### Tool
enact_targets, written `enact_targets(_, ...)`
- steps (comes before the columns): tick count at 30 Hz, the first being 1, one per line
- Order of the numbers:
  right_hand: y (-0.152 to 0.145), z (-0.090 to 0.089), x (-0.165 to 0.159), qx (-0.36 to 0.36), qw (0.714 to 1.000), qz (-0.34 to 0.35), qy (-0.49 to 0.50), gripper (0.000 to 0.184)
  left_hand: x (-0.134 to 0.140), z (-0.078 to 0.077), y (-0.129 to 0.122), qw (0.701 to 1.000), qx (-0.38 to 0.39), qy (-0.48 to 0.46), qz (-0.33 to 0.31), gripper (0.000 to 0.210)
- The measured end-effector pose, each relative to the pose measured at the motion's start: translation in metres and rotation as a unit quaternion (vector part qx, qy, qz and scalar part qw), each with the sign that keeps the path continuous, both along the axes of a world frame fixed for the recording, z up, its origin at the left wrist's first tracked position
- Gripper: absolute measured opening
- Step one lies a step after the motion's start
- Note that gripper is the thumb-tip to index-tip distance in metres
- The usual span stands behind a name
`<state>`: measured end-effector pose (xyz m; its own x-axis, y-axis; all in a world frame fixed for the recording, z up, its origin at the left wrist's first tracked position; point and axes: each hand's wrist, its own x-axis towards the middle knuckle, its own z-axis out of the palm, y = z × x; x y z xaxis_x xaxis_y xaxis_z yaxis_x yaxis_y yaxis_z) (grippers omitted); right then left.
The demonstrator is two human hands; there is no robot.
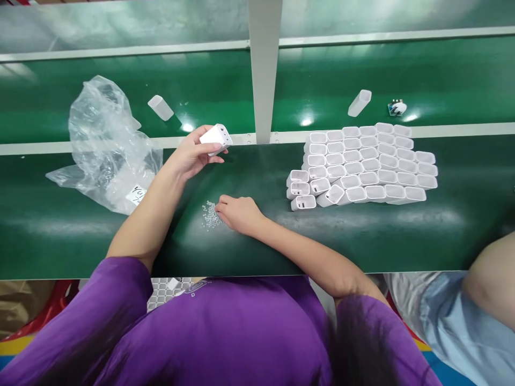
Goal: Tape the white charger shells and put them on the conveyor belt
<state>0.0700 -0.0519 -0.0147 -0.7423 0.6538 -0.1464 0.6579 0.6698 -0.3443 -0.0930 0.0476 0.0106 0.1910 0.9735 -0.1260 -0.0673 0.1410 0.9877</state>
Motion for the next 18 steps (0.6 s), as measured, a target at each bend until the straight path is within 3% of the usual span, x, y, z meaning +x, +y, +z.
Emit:
enact_targets(11, 0.004, 0.017, -0.01, -0.005, 0.996, 0.015, -0.085, 0.03, -0.002, 0.0, -0.001, 1.0, -0.015, 0.026, -0.005, 0.045)
enact_targets(15, 0.008, 0.007, 0.005, -0.036, 0.998, -0.041, -0.025, 0.023, 0.005, 0.003, -0.007, 0.998, -0.042, 0.007, -0.041, 0.052)
enact_targets(18, 0.016, 0.0, 0.025, -0.075, 0.988, -0.099, 0.088, 0.015, 0.012, 0.005, -0.014, 0.996, -0.062, -0.007, -0.07, 0.054)
